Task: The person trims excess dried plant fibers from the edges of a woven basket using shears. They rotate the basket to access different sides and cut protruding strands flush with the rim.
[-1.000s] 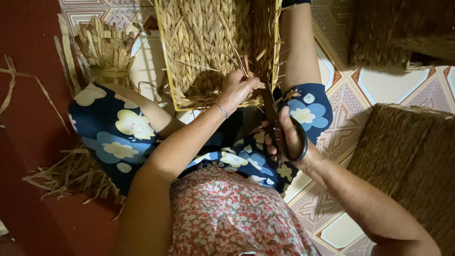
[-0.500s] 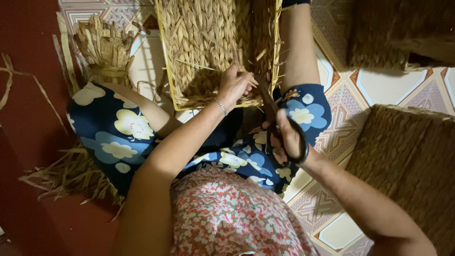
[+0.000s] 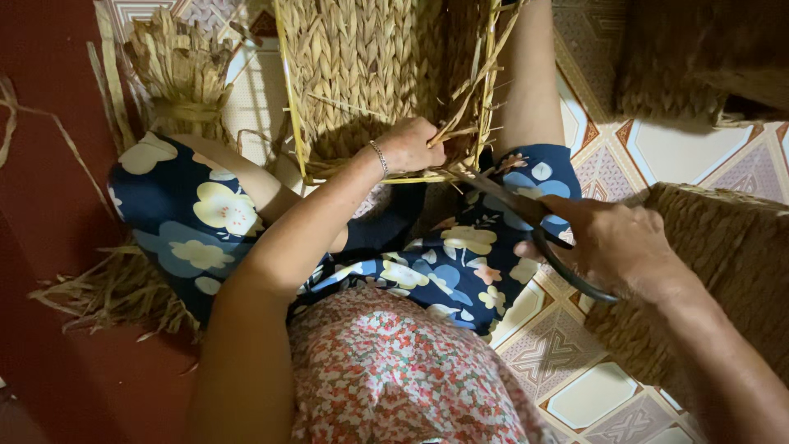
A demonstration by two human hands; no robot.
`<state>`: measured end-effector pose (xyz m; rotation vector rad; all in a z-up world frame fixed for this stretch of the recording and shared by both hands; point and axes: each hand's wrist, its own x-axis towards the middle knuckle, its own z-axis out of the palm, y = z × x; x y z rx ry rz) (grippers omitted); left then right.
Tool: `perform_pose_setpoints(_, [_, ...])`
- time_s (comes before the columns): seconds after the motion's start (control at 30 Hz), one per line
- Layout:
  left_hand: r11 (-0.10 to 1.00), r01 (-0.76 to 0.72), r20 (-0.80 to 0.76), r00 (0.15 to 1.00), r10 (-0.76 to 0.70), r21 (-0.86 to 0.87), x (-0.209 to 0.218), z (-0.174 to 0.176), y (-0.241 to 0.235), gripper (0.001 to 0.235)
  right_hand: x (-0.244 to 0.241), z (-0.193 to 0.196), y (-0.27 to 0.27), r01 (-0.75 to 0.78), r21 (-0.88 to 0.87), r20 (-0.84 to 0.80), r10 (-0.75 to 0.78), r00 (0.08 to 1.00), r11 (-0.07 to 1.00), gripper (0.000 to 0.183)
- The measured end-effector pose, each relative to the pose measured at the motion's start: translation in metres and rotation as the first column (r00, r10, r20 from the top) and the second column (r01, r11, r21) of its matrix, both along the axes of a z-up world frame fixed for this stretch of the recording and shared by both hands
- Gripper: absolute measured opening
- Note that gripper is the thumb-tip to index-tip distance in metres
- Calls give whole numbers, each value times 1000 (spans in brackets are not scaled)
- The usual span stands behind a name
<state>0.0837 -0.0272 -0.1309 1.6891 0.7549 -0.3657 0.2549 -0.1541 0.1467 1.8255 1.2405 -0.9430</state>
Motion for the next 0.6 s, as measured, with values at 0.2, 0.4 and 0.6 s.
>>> perform_pose_setpoints(0.2, [997, 2, 54, 998, -7, 76, -4, -17, -2, 17, -7, -8, 39, -92, -214, 17, 98, 995, 973, 80])
perform_pose_setpoints(0.4, [999, -36, -54, 998, 36, 3, -12, -26, -3, 25, -5, -30, 65, -170, -295, -70, 156, 985, 940, 69])
perform_pose_setpoints(0.6, [996, -84, -36, 996, 84, -17, -20, -7, 11, 15, -11, -28, 89, -353, -238, -57, 350, 935, 905, 66])
